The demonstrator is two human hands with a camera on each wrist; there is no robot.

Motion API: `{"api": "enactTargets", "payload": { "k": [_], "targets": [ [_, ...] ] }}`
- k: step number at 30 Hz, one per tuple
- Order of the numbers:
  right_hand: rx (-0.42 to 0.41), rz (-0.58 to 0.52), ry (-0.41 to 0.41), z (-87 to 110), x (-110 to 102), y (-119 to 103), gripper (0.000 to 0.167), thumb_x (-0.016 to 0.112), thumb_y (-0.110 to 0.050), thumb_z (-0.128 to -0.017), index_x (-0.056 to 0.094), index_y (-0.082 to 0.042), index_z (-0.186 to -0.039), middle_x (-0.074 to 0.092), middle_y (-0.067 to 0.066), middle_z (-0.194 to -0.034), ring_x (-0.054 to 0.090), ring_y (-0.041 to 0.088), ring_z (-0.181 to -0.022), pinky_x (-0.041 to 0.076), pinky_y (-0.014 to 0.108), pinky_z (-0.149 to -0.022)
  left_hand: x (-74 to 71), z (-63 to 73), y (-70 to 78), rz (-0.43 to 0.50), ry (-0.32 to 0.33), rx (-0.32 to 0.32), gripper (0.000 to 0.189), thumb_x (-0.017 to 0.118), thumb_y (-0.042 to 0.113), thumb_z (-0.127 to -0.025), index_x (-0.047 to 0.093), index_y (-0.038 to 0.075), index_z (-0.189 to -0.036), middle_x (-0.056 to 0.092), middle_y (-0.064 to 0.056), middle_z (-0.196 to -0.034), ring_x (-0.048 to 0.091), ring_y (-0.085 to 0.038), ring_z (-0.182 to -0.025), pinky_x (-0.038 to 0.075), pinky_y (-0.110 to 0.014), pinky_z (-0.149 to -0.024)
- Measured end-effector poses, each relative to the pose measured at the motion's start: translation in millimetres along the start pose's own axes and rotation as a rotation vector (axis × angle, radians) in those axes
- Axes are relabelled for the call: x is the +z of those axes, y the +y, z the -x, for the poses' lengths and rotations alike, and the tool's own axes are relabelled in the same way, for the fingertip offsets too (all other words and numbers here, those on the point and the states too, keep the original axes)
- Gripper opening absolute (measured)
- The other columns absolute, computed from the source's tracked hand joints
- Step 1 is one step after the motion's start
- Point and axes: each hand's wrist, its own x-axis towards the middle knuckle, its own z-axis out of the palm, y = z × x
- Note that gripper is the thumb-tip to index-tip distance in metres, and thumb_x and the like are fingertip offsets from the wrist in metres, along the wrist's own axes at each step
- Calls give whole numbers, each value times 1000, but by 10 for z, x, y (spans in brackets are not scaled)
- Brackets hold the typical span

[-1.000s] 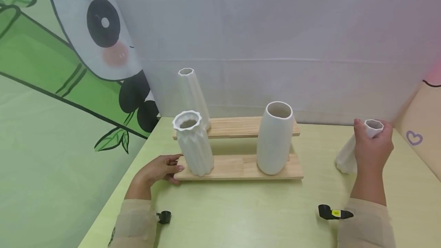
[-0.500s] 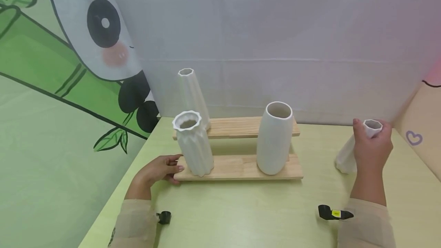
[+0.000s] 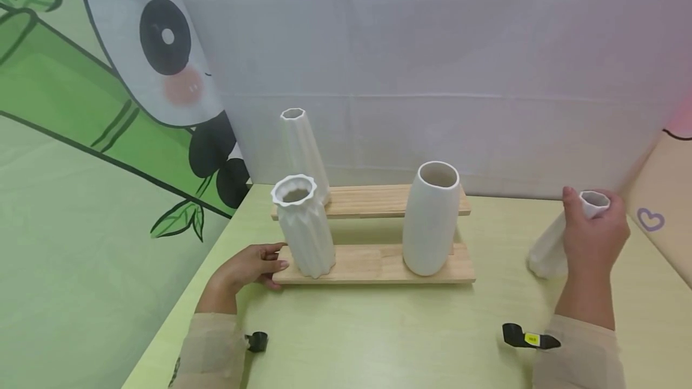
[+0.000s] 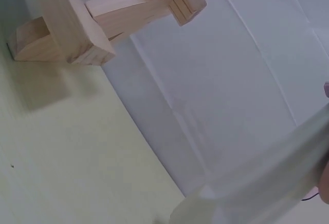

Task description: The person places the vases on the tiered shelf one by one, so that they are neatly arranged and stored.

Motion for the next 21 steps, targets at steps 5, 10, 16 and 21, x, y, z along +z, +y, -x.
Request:
{"api": "enactTargets", "payload": {
  "k": [5, 10, 16, 21],
  "targets": [
    [37, -31, -11, 52, -25, -130, 23, 74, -33, -86, 53, -31, -95, 53, -13, -89, 50, 0, -74, 41, 6, -59, -1, 1, -15, 0, -4, -3, 70, 67, 23, -94, 33, 7, -153, 51, -23, -143, 74, -29, -74, 42, -52, -106],
    [25, -39, -8, 118, -30, -225, 21, 74, -31, -86, 55, -30, -95, 53, -12, -89, 50, 1, -73, 41, 7, -58, -7, -16, -31, -4, -12, -9, 70, 67, 24, -94, 33, 8, -153, 53, -22, -142, 74, -28, -75, 43, -50, -105],
    [5, -35, -14, 186, -32, -319, 19, 73, -31, -86, 57, -30, -95, 53, -12, -90, 49, 2, -75, 40, 9, -58, -16, -24, -37, 6, -25, 0, 69, 67, 23, -94, 34, 8, -153, 54, -21, -140, 74, -29, -77, 46, -48, -103],
    [-19, -35, -35, 206, -10, -367, 17, 75, -31, -86, 60, -28, -94, 55, -12, -90, 51, 2, -75, 41, 9, -58, -21, -14, -27, 21, -41, 33, 65, 66, 21, -95, 37, 7, -151, 56, -22, -138, 74, -32, -79, 52, -44, -96]
  ]
}}
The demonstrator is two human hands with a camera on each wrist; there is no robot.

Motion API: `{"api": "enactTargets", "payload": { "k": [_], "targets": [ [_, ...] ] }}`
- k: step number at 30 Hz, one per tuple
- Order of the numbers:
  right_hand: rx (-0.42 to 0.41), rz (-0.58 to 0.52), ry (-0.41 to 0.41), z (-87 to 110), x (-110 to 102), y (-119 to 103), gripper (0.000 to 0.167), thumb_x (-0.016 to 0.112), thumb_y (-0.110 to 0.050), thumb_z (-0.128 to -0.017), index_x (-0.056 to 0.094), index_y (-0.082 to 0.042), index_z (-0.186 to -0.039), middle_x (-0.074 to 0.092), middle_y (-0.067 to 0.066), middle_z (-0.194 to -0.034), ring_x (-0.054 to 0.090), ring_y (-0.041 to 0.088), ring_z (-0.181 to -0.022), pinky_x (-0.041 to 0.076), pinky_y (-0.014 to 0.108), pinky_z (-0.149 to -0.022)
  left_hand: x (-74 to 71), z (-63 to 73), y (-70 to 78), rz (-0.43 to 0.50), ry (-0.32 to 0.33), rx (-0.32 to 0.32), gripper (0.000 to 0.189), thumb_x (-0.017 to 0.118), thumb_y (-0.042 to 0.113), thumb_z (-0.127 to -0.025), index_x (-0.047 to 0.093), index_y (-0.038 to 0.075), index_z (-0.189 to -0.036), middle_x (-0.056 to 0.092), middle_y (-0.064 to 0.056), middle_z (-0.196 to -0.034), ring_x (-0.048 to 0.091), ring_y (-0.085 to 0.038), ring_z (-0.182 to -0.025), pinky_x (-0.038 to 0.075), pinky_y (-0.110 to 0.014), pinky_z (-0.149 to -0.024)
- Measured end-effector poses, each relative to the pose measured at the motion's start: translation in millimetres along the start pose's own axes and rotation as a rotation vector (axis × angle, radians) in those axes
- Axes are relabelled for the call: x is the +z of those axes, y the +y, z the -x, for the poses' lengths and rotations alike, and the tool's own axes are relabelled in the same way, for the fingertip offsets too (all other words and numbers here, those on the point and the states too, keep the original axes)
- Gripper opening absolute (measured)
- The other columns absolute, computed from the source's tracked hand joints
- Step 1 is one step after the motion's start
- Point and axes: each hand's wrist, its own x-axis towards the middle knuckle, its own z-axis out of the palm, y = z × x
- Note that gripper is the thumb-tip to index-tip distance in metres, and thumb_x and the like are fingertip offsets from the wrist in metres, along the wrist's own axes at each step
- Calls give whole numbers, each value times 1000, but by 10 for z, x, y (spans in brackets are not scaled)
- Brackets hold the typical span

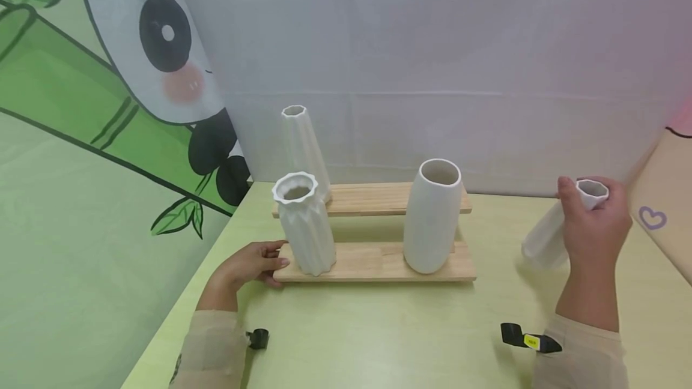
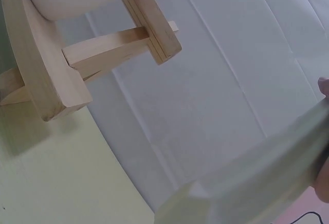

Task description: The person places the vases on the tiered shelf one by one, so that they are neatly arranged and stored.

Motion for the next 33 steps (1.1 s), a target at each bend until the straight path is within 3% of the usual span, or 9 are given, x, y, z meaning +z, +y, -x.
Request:
{"api": "enactTargets", "payload": {
  "k": [10, 19, 27, 33],
  "targets": [
    [-58, -17, -53, 114, 47, -104, 15, 74, -28, -87, 62, -24, -96, 62, -12, -86, 54, 5, -76, 43, 11, -57, 4, 1, 33, -20, 17, -18, 66, 67, 22, -94, 37, 9, -152, 57, -20, -138, 74, -30, -78, 45, -50, -104],
    [-22, -21, -106, 226, 75, -204, 18, 74, -29, -88, 60, -26, -100, 64, -15, -77, 55, 5, -75, 44, 12, -55, 0, -13, 13, -8, 14, -19, 66, 67, 21, -94, 37, 9, -152, 57, -20, -138, 74, -30, -78, 45, -49, -104],
    [6, 37, -141, 271, 63, -269, 23, 73, -35, -88, 59, -29, -106, 62, -15, -89, 53, 6, -82, 44, 13, -57, -3, -8, 19, -29, 12, -14, 67, 67, 23, -94, 37, 10, -152, 57, -19, -138, 74, -30, -77, 41, -52, -107],
    [-44, 49, -168, 330, 82, -329, 22, 72, -34, -89, 60, -28, -106, 63, -17, -91, 54, 5, -84, 44, 12, -59, 0, -3, 24, -30, 15, -18, 68, 67, 23, -94, 36, 9, -152, 56, -20, -139, 74, -30, -77, 41, -52, -107]
  ]
}}
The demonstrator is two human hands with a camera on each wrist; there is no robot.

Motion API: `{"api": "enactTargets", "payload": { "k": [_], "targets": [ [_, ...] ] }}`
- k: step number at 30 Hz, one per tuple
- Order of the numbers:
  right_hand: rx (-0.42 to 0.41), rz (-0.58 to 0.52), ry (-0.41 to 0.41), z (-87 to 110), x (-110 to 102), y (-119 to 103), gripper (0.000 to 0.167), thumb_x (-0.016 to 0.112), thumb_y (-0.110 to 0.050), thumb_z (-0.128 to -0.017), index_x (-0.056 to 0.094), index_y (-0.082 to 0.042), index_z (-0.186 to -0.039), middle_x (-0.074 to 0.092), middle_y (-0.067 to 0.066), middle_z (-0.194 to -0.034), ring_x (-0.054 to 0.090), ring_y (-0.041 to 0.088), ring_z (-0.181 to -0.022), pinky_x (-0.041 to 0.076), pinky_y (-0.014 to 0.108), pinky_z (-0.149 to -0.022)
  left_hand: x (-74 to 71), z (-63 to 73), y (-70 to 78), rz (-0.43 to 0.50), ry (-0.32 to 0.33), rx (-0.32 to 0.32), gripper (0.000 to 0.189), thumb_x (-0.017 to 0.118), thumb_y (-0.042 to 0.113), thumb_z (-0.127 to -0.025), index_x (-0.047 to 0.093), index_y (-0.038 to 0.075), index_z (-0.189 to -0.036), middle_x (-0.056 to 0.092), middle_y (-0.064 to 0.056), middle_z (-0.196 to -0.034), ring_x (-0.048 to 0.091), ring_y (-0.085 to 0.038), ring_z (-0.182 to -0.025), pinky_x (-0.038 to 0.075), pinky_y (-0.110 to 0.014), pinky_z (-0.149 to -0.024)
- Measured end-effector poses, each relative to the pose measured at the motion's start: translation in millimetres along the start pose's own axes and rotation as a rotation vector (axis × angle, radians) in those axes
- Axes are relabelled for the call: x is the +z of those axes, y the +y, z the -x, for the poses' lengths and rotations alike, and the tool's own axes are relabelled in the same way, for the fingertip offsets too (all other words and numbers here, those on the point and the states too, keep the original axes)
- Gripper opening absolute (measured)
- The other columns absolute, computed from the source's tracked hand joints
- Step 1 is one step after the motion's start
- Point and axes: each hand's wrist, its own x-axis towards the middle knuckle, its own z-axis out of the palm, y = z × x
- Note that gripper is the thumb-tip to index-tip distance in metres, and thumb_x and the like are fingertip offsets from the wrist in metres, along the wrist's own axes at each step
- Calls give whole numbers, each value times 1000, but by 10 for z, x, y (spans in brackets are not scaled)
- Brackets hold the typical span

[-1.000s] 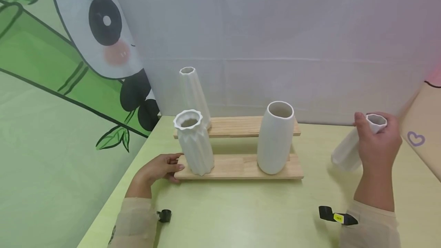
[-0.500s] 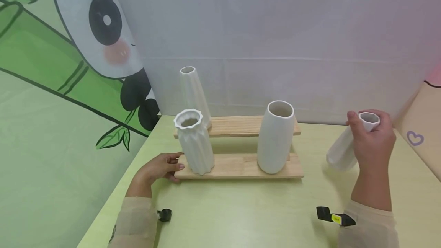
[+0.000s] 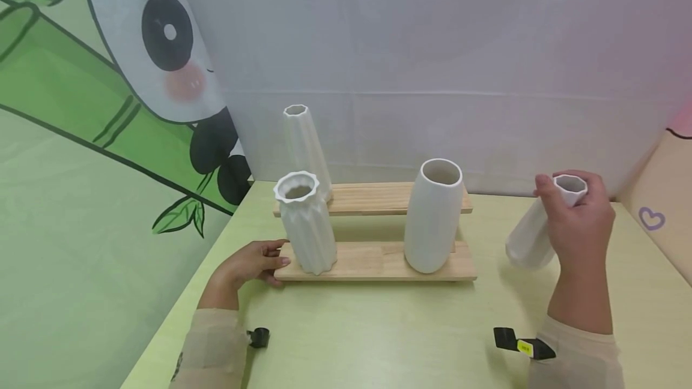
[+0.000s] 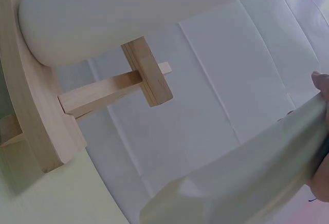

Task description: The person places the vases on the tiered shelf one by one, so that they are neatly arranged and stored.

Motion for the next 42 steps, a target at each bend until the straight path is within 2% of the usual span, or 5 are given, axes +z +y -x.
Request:
{"api": "enactTargets", "payload": {
  "k": [12, 19, 26, 33, 42],
  "targets": [
    [-48, -24, -61, 83, 70, -95, 16, 72, -28, -90, 62, -22, -101, 69, -20, -77, 60, 3, -78, 47, 13, -59, 9, 6, -23, -2, 12, -9, 66, 67, 22, -94, 38, 10, -151, 57, -20, -138, 74, -29, -76, 38, -54, -109],
    [-57, -62, -79, 138, 84, -142, 15, 72, -26, -90, 63, -20, -100, 70, -19, -76, 63, 1, -76, 48, 10, -61, 31, -10, -15, -18, 34, -19, 65, 68, 23, -93, 40, 12, -150, 59, -18, -137, 74, -28, -74, 36, -53, -111],
    [-106, -187, -112, 168, 147, -187, 17, 75, -18, -87, 64, -13, -99, 72, -11, -74, 65, 5, -73, 49, 12, -58, 49, -12, 13, -12, 28, 4, 65, 68, 21, -93, 39, 9, -151, 58, -19, -138, 74, -28, -73, 41, -50, -107],
    [-206, -60, -144, 119, 209, -309, 18, 70, -26, -92, 62, -17, -106, 71, -13, -80, 68, 2, -78, 49, 12, -65, 41, -13, 1, -4, 25, 6, 66, 68, 21, -93, 38, 9, -151, 58, -19, -138, 74, -28, -73, 41, -50, -107],
    [-226, -248, -240, 2, 261, -538, 24, 74, -22, -89, 62, -11, -106, 74, -3, -80, 72, 8, -73, 52, 12, -66, 20, -14, -5, -13, 19, -2, 66, 67, 23, -94, 38, 10, -152, 57, -18, -138, 74, -28, -73, 39, -51, -109]
  ]
}}
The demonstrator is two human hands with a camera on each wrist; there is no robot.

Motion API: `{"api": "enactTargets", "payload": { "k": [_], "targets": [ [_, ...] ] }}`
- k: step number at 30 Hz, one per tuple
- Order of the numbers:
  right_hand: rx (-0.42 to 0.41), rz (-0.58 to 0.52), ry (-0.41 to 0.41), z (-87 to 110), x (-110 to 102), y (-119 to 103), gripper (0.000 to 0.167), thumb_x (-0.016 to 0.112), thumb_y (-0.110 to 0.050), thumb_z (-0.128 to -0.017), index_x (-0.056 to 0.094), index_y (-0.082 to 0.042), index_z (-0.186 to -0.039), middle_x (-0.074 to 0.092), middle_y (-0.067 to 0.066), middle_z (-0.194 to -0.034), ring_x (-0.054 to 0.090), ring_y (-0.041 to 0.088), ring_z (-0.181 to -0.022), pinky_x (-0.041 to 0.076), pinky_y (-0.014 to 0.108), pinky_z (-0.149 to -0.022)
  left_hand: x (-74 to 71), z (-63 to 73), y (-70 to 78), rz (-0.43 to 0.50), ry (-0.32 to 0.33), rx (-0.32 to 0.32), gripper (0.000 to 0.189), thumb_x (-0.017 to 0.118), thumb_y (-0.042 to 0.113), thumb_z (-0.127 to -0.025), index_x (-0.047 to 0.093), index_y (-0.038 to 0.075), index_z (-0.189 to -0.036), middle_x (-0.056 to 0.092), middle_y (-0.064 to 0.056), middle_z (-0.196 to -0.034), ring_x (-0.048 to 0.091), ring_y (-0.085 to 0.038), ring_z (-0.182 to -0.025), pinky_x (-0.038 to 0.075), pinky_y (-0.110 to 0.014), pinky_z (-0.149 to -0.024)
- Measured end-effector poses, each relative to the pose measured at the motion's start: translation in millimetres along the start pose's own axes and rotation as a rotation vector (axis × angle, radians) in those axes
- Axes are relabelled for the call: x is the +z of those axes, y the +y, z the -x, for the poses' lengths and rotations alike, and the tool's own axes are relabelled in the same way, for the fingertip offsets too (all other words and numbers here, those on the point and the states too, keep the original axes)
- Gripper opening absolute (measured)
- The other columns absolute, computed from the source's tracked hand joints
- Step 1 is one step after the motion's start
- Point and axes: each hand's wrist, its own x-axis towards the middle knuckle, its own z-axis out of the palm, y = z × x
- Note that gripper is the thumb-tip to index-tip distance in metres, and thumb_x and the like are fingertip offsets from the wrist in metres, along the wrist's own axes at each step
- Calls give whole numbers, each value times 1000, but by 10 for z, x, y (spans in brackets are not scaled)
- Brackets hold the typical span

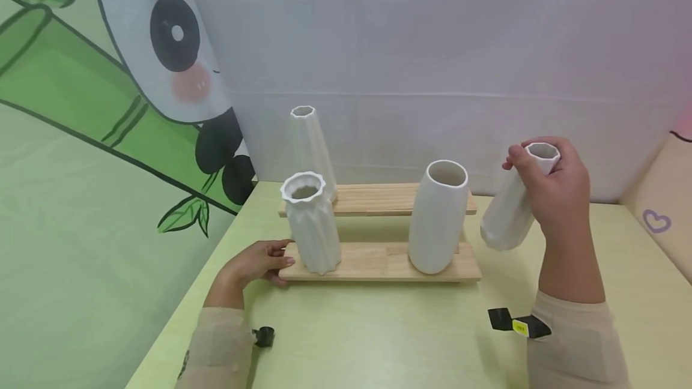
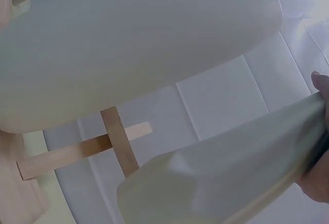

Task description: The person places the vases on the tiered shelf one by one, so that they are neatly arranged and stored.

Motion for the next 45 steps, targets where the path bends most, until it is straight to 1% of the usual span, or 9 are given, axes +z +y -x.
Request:
{"api": "enactTargets", "payload": {
  "k": [7, 10, 14, 19, 27, 31, 35, 37, 45],
  "targets": [
    [-56, -9, -47, -154, 64, -70, 22, 74, -21, -89, 63, -9, -104, 74, -3, -81, 71, 8, -73, 53, 13, -64, 15, -7, 33, -2, 17, -5, 65, 67, 22, -94, 39, 10, -151, 57, -18, -138, 74, -28, -73, 38, -52, -110],
    [-60, 28, -67, -217, 75, -100, 23, 73, -24, -90, 62, -10, -106, 74, -4, -83, 71, 9, -76, 52, 14, -64, 23, -16, 39, 0, 16, -7, 64, 67, 22, -94, 40, 10, -151, 58, -18, -137, 74, -28, -73, 39, -52, -109],
    [-54, 32, -101, -306, 96, -143, 25, 72, -26, -91, 61, -11, -108, 74, -2, -85, 70, 10, -81, 51, 15, -64, 38, -26, 46, 2, 19, -12, 64, 67, 23, -93, 40, 11, -150, 59, -16, -137, 74, -27, -74, 40, -52, -108],
    [-68, -38, -136, -383, 155, -165, 26, 73, -24, -90, 60, -9, -107, 74, 0, -85, 69, 12, -80, 52, 16, -64, 37, -20, 49, -1, 23, -11, 65, 67, 23, -93, 39, 10, -151, 58, -17, -138, 74, -27, -73, 39, -52, -109],
    [-57, -45, -166, -488, 260, -215, 27, 74, -25, -89, 60, -9, -106, 73, 0, -87, 70, 13, -81, 53, 17, -65, 41, -14, 48, -2, 27, -8, 66, 68, 22, -93, 39, 9, -151, 58, -18, -137, 74, -27, -72, 40, -51, -108],
    [-54, -96, -196, -538, 308, -239, 29, 75, -24, -89, 59, -8, -107, 73, 2, -87, 71, 14, -81, 53, 18, -65, 43, -18, 44, -5, 30, -11, 66, 68, 22, -93, 39, 10, -151, 58, -18, -138, 74, -27, -72, 39, -52, -109],
    [-21, -123, -234, -592, 366, -256, 30, 75, -23, -88, 58, -8, -108, 72, 2, -88, 70, 13, -83, 53, 17, -66, 46, -16, 40, 4, 30, -12, 66, 68, 22, -93, 39, 10, -151, 58, -17, -138, 74, -27, -72, 38, -52, -109],
    [-10, -116, -246, -609, 398, -267, 30, 75, -24, -88, 57, -9, -109, 72, 1, -89, 70, 12, -84, 53, 17, -68, 48, -16, 38, 2, 30, -8, 66, 68, 22, -93, 39, 10, -151, 58, -17, -138, 74, -27, -71, 39, -51, -109],
    [6, -157, -307, -675, 548, -295, 32, 75, -24, -89, 55, -9, -109, 72, 3, -92, 68, 14, -92, 52, 19, -69, 56, -12, 47, 5, 31, -6, 64, 68, 22, -93, 41, 10, -150, 59, -17, -137, 74, -27, -72, 38, -51, -110]
  ]
}}
